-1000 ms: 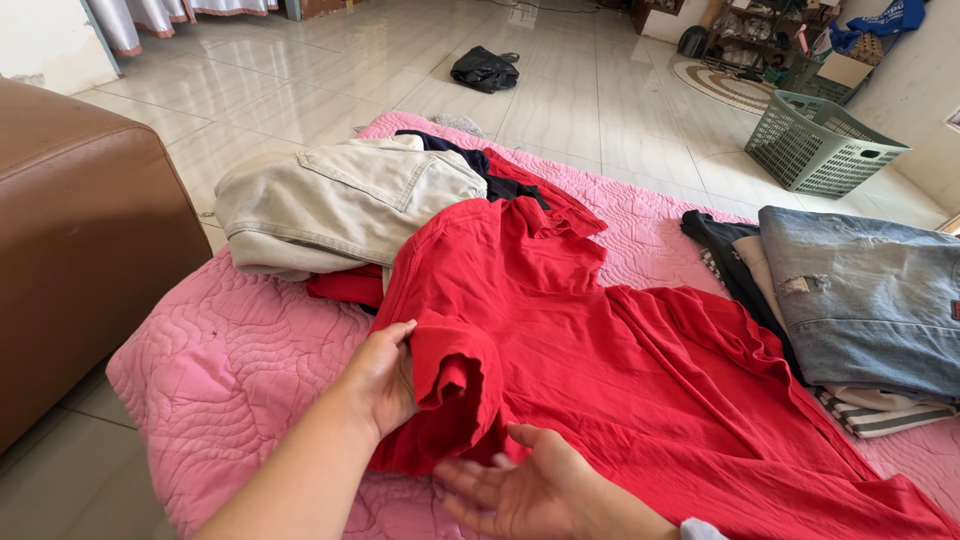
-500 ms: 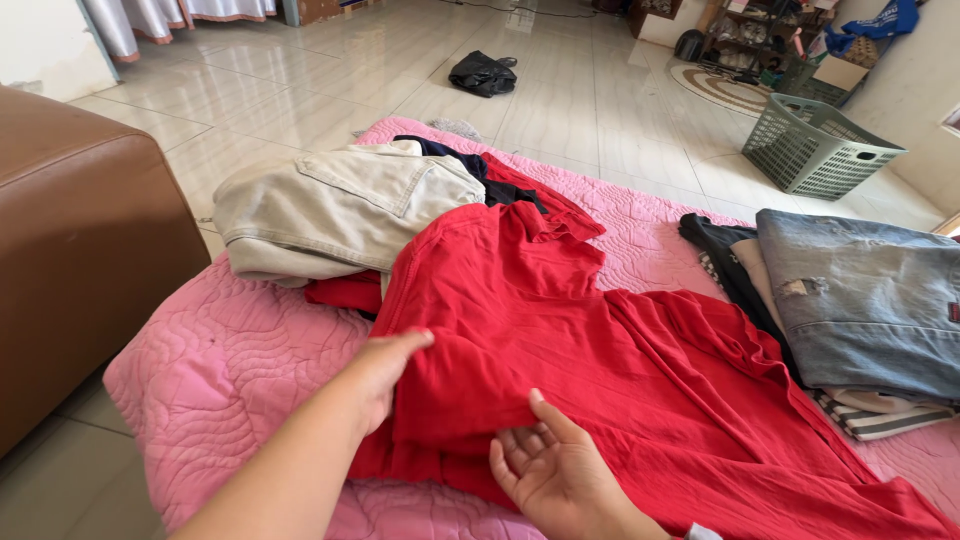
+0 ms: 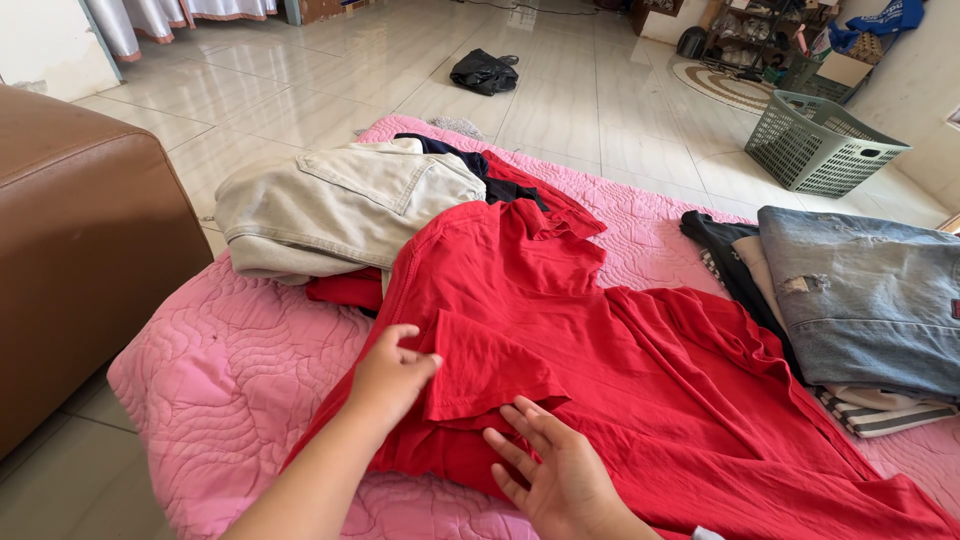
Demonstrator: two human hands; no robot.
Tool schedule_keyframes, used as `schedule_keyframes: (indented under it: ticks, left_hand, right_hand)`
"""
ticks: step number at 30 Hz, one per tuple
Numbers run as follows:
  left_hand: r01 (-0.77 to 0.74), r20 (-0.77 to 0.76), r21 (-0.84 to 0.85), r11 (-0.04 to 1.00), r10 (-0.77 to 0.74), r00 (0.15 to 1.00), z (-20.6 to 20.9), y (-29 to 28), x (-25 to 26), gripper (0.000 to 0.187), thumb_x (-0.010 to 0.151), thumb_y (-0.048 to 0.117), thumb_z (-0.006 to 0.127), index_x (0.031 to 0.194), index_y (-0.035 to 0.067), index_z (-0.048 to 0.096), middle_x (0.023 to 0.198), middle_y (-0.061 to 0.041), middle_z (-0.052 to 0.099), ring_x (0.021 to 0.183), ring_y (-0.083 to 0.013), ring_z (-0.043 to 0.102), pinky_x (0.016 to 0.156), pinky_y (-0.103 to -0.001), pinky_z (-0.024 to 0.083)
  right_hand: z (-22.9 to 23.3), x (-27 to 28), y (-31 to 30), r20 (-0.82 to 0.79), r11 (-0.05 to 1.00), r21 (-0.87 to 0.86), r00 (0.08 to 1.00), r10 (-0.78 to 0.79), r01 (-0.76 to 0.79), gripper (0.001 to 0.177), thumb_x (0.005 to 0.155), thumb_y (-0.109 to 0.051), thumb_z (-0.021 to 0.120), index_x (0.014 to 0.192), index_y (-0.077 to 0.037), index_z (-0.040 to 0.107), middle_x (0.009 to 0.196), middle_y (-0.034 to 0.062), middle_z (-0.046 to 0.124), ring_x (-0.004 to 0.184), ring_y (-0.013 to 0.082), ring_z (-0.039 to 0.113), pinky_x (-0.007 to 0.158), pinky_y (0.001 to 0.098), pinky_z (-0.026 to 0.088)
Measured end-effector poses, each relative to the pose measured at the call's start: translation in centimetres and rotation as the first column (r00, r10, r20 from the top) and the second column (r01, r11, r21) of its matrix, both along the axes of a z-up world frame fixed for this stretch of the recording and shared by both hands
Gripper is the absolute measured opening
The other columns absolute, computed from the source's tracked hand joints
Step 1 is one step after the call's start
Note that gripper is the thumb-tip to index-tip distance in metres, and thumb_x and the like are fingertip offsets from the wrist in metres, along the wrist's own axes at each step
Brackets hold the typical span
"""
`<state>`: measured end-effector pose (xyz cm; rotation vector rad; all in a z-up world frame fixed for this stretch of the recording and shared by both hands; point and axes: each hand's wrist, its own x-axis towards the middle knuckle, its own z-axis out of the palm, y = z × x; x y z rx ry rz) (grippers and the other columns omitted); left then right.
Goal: Folding a red shirt on a pink blanket.
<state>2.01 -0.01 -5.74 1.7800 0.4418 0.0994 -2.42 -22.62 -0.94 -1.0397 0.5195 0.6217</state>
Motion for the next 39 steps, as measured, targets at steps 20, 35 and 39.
schedule_keyframes:
  ticks: [20, 35, 39]
  left_hand:
    - [0.029, 0.149, -0.544, 0.838, 0.063, 0.987, 7.7, -2.0, 0.5, 0.035, 0.089, 0.008, 0.065, 0.124, 0.007, 0.062, 0.097, -0.006, 0.072, 0.075, -0.0161, 0.07, 0.067, -0.037, 0.062]
    - [-0.003, -0.442, -0.159, 0.987, -0.069, 0.894, 4.5, 0.5, -2.2, 0.052, 0.104, 0.014, 0.055, 0.151, 0.017, 0.034, 0.102, -0.021, 0.08, 0.066, -0.0356, 0.076, 0.059, -0.042, 0.054]
    - [0.099, -0.283, 0.098, 0.99, -0.068, 0.957, 4.4, 1.5, -3.1, 0.031, 0.098, 0.017, 0.061, 0.127, 0.006, 0.062, 0.08, -0.019, 0.081, 0.055, -0.0283, 0.076, 0.053, -0.035, 0.057]
  right_hand:
    - [-3.8, 4.3, -4.0, 0.632, 0.868, -0.488, 0.722, 0.281, 0.089, 0.03, 0.083, -0.009, 0.071, 0.11, 0.0, 0.073, 0.163, 0.0078, 0.041, 0.14, 0.0329, 0.043, 0.109, 0.0488, 0.049]
    - [1.0, 11.8, -4.2, 0.541, 0.683, -0.722, 0.704, 0.46, 0.108, 0.071, 0.085, -0.022, 0.072, 0.151, -0.015, 0.046, 0.135, 0.0121, 0.063, 0.124, 0.0219, 0.06, 0.106, 0.0346, 0.045]
    - [3.0, 11.6, -2.3, 0.543, 0.634, -0.757, 0.692, 0.476, 0.157, 0.064, 0.082, -0.024, 0.078, 0.14, -0.01, 0.054, 0.131, 0.0111, 0.061, 0.119, 0.0192, 0.059, 0.099, 0.0339, 0.048]
